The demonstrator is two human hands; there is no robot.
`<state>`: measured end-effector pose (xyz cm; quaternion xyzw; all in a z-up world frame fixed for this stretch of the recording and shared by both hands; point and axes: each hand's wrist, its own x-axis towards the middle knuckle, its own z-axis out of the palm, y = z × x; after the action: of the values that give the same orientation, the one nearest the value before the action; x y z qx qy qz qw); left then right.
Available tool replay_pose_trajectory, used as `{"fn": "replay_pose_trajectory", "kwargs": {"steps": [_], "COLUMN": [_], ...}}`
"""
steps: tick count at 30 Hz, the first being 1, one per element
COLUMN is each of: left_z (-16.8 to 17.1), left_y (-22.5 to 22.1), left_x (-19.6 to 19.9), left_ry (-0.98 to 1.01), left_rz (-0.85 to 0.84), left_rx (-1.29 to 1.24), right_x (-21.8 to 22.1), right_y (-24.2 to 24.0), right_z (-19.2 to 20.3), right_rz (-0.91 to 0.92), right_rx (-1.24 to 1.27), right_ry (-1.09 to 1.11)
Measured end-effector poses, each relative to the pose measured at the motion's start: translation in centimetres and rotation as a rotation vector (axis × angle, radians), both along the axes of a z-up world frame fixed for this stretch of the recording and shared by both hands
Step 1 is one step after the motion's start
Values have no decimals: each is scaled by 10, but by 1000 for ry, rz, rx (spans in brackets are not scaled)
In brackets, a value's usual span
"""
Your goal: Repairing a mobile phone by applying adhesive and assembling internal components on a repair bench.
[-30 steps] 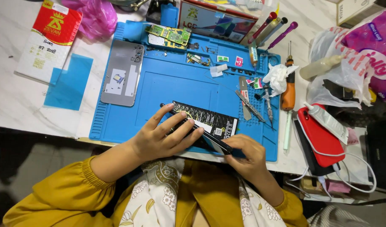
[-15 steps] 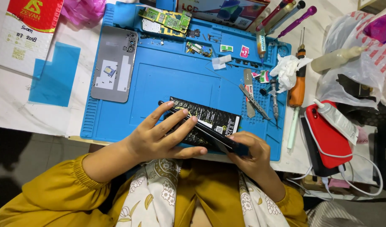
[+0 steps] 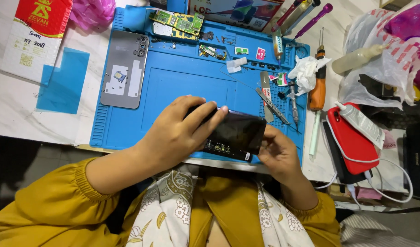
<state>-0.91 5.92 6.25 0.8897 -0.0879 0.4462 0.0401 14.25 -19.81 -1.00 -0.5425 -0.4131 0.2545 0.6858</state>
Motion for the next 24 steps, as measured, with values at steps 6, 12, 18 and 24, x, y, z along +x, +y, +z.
{"fn": "replay_pose_trajectory", "kwargs": {"steps": [6,12,18,24], "left_z": [25,13,25,22], "left_y": [-4,-6,0,1], "left_x": [1,14,12,7], "left_ry": [633,747,873,860], "left_rz": [-67,-118,-140,-144], "left_rx": [-322,-521,-683,-743], "right_x": [-13,-12,-4,-3], "right_y": [22,39,49,62], "right_z": [33,50,57,60], "right_rz": [-97,-158,-138,-141], "right_rx": [107,61,-12,-45], "right_ry": [301,450,495,475]}}
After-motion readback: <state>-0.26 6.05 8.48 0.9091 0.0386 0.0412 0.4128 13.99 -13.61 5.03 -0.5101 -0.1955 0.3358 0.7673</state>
